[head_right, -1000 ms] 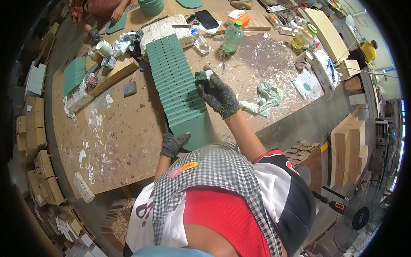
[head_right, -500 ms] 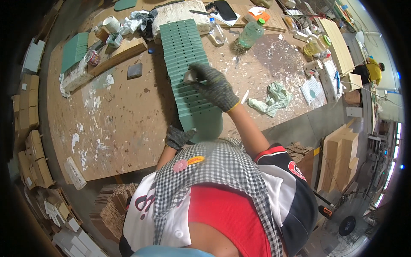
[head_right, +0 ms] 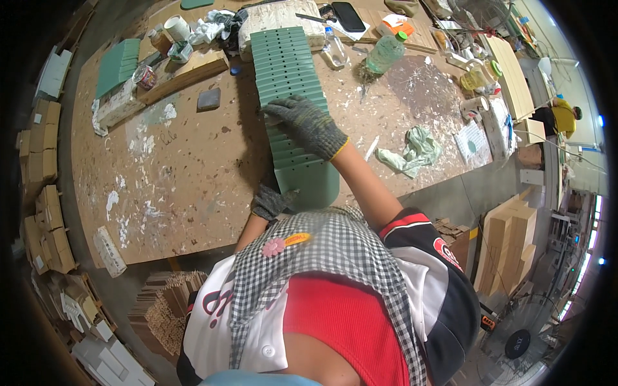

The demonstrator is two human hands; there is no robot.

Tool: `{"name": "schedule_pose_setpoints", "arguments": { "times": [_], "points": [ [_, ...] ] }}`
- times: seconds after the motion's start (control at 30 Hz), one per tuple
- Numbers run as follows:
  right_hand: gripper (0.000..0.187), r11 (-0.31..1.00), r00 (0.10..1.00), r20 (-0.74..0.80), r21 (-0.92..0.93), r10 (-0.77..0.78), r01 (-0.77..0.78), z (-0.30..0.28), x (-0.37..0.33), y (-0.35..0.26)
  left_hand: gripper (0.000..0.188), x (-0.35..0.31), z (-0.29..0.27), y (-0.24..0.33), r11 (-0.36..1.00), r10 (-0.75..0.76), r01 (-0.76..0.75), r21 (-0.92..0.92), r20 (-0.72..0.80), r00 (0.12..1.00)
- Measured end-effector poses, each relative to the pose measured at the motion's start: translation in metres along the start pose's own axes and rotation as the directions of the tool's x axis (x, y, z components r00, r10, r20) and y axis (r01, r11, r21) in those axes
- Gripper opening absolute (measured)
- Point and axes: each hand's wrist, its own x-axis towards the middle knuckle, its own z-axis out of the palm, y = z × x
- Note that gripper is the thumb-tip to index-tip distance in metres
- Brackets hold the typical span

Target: The person applies paste into the holes of stacked green components with a small spatula, rubs the components with a sanding block, and wipes them down with a gloved hand.

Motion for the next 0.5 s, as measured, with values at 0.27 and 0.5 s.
{"name": "schedule_pose_setpoints", "arguments": {
  "times": [0.27,0.5],
  "points": [
    [0.052,0.998,0.999,-0.038,-0.053,0.027,-0.029,0.001,-0.001,0.000,0.098,-0.007,0.014,-0.014,0.999,-0.044,0.045,0.002,-0.012,0.999],
    [0.044,0.991,0.997,0.075,-0.135,-0.012,0.022,0.012,-0.001,0.003,0.096,-0.015,0.014,-0.020,0.987,-0.019,0.008,0.158,0.073,0.997]
  ]
}}
